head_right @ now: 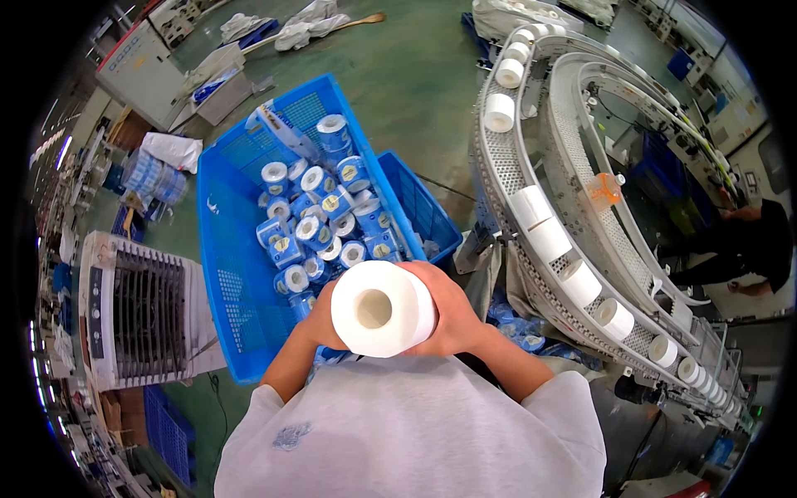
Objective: The person picks up wrapped toilet paper rolls from a bin and places them onto a conveyor belt.
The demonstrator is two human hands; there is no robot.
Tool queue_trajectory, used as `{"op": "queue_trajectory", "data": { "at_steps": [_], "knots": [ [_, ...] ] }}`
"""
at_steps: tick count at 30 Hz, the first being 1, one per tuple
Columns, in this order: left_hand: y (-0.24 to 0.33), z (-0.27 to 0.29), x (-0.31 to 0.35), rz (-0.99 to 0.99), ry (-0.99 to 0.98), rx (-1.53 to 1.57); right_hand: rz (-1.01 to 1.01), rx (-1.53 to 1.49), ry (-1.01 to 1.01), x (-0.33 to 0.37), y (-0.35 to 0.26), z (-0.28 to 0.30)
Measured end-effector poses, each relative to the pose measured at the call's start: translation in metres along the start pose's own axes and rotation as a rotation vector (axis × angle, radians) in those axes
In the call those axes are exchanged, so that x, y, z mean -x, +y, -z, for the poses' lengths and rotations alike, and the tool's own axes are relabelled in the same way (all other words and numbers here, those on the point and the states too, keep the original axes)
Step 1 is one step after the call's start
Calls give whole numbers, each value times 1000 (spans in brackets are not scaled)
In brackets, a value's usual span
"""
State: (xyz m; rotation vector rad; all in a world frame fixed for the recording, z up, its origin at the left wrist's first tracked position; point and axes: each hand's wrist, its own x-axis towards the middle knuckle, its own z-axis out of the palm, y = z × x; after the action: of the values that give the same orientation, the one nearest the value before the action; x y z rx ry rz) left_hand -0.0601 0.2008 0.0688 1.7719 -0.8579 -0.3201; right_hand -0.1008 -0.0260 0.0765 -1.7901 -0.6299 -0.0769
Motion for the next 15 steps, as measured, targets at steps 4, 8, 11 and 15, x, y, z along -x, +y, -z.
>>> {"op": "queue_trajectory", "data": {
  "at_steps": [4, 8, 11, 15],
  "knots": [
    [-15, -26, -8, 207, 65, 104, -208, -167, -15, 1, 19, 19],
    [-23, -35, -11, 303, 29, 451, -390, -46, 421, 7, 109, 80],
    [-36, -41, -3, 289, -262, 511, -417, 506, 658, 24, 184, 160],
    [-31, -57, 16, 327, -496, 171, -983, 1037, 534, 46, 242, 208]
  ]
}}
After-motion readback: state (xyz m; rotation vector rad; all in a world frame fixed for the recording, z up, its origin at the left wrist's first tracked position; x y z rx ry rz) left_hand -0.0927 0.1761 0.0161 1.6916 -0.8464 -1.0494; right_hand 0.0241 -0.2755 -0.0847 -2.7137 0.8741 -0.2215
